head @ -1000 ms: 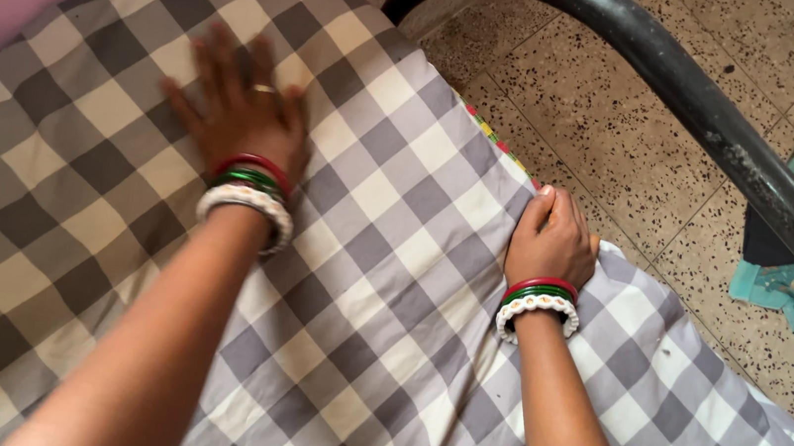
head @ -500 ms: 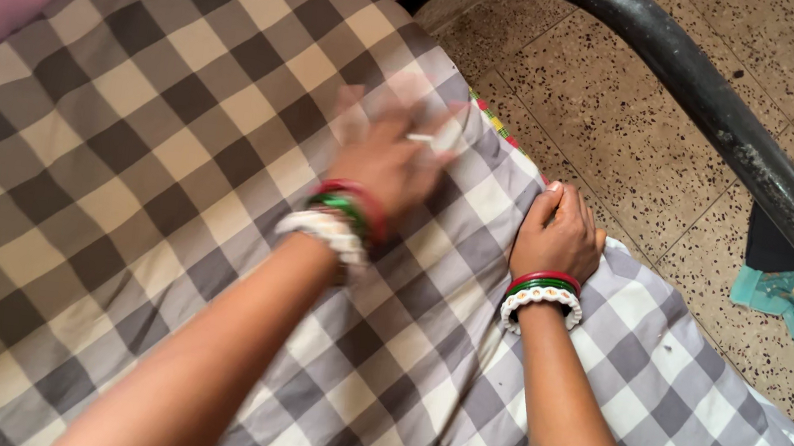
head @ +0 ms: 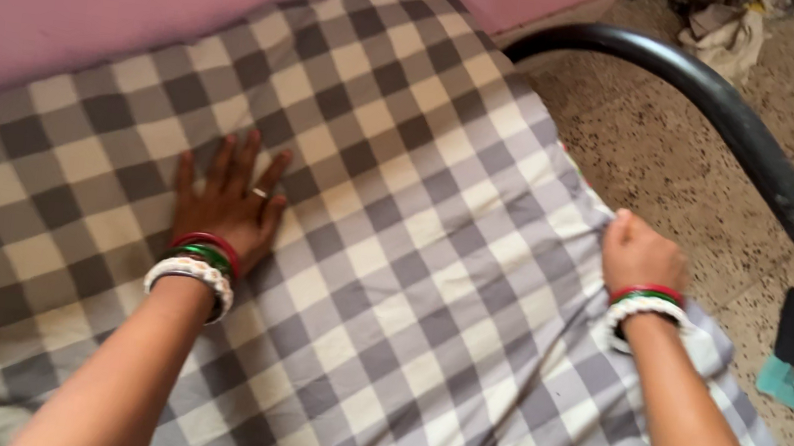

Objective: The person spreads a checkered bedsheet over a mattress and smooths out wrinkles by hand before tucking the edges under the mattress along the sides and corners.

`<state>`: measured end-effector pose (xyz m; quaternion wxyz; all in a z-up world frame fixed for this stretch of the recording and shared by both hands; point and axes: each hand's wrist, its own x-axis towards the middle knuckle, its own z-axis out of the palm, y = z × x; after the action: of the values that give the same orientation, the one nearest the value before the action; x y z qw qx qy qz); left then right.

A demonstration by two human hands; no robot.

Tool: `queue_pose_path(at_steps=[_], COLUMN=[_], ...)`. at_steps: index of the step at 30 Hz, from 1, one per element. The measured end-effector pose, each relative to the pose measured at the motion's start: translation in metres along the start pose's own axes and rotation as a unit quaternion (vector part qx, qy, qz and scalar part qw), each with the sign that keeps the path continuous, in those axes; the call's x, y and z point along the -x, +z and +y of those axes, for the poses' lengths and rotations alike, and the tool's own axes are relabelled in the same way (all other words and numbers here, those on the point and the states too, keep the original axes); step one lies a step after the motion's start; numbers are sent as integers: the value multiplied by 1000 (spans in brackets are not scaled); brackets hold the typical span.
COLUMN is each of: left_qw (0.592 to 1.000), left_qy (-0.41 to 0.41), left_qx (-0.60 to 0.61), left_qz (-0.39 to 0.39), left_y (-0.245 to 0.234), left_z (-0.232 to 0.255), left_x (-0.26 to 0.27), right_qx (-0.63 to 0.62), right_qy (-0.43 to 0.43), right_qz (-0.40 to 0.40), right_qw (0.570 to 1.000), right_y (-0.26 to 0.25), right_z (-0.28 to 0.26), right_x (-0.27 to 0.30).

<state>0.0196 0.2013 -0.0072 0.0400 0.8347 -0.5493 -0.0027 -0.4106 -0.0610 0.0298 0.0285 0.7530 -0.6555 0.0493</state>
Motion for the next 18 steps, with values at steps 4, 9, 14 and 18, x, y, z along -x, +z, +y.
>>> queue_pose_path(at_steps=[4, 9, 14, 18], left_qw=[998, 998, 990, 984], left_qy=[7, -9, -49, -145], left_qx=[34, 62, 97, 51], left_qz=[-44, -11, 94, 87], left_y=[-11, -18, -18, -28], left_z=[-5, -6, -24, -77], left_x=[-3, 15, 39, 47], right_qx=[14, 24, -303, -218], right_qy=[8, -85, -284, -438], right_qz=[18, 202, 114, 61], right_qw=[1000, 975, 902, 870], right_y=[3, -20, -4, 12], right_z=[-8, -54, -221, -381], right_x=[7, 20, 70, 135])
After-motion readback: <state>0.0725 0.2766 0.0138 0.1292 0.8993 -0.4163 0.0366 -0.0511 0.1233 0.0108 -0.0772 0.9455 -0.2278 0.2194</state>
